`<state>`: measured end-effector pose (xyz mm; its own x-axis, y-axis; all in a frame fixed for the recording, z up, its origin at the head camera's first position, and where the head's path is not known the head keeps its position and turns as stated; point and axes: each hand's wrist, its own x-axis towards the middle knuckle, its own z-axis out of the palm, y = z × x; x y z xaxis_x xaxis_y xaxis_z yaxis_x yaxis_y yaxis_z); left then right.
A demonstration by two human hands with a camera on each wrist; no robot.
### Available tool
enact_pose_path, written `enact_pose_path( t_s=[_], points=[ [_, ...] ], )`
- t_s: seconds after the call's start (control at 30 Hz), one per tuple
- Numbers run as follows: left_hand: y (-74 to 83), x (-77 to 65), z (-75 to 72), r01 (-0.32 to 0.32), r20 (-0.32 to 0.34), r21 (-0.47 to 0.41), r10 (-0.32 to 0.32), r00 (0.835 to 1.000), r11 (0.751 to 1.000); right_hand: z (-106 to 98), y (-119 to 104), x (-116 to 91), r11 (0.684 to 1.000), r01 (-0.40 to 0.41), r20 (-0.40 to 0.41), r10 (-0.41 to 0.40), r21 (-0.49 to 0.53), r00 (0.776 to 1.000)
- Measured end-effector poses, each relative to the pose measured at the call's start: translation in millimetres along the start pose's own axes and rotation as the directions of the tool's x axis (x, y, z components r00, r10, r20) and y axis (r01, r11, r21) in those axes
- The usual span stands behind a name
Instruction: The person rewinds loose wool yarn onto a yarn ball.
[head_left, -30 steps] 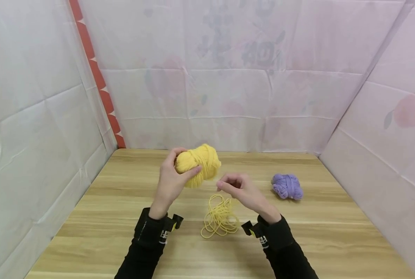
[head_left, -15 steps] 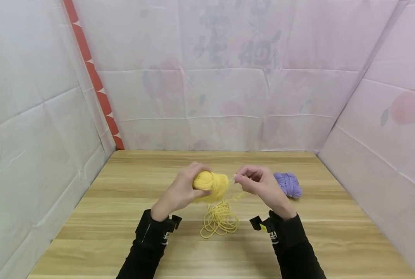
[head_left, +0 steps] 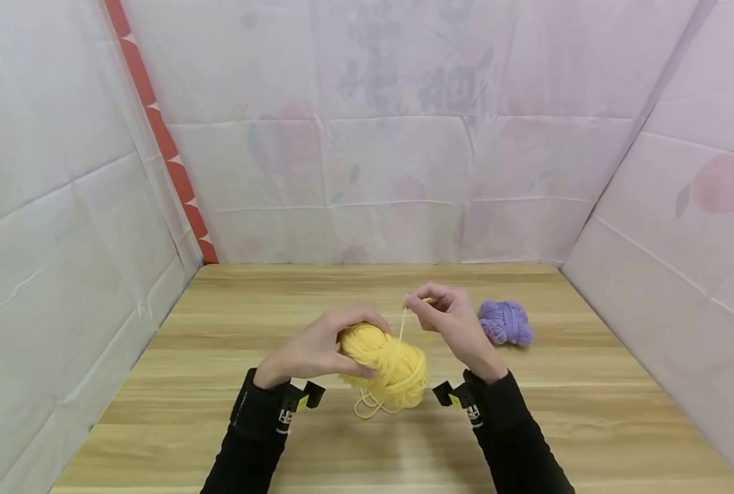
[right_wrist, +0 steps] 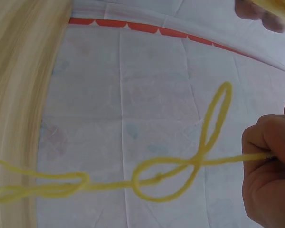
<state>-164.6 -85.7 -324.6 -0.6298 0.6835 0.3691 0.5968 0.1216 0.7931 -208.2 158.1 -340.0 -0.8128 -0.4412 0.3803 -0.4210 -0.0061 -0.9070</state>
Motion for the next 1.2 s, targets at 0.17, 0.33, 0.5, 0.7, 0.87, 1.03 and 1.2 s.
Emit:
enact_pose_path(
  t_s=[0.17, 0.33, 0.5, 0.7, 0.87, 1.03, 1.2],
  points=[
    [7.1, -3.7, -4.7, 0.022, -0.08, -0.167, -0.035, 0.996, 0.986, 10.9, 6.1, 5.7, 0.999, -0.046, 0.008, 0.046, -0.027, 0.999],
    [12.1, -4.9, -8.1, 0.017, -0.211, -0.287, -0.08, 0.974, 0.958, 17.7, 12.7, 7.1, 0.995, -0.074, 0.067, 0.07, 0.059, 0.995],
    [15.7, -5.3, -9.8, 0.031, -0.376, -0.364, -0.177, 0.909, 0.931, 22.7, 16.6, 5.2, 0.997, -0.057, 0.11, 0.051, 0.05, 0.993],
    [14.6, -1.0, -13.2, -0.015, -0.546, -0.447, -0.259, 0.796, 0.895, 29.1, 15.8, 6.9, 0.986, -0.157, 0.132, 0.164, -0.061, 0.978],
    [9.1, 1.6, -15.3, -0.055, -0.662, -0.424, -0.268, 0.7, 0.904, 30.8, 12.2, 7.2, 0.981, -0.132, 0.168, 0.156, -0.145, 0.973],
    [2.1, 3.0, -13.5, -0.03, -0.748, -0.354, -0.264, 0.609, 0.935, 29.9, 8.5, 4.4, 0.976, -0.097, 0.175, 0.132, -0.197, 0.976],
    [-3.8, 3.2, -9.9, 0.077, -0.79, -0.218, -0.222, 0.572, 0.973, 28.0, 2.0, 2.0, 0.974, -0.088, 0.182, 0.127, -0.208, 0.975]
  ],
)
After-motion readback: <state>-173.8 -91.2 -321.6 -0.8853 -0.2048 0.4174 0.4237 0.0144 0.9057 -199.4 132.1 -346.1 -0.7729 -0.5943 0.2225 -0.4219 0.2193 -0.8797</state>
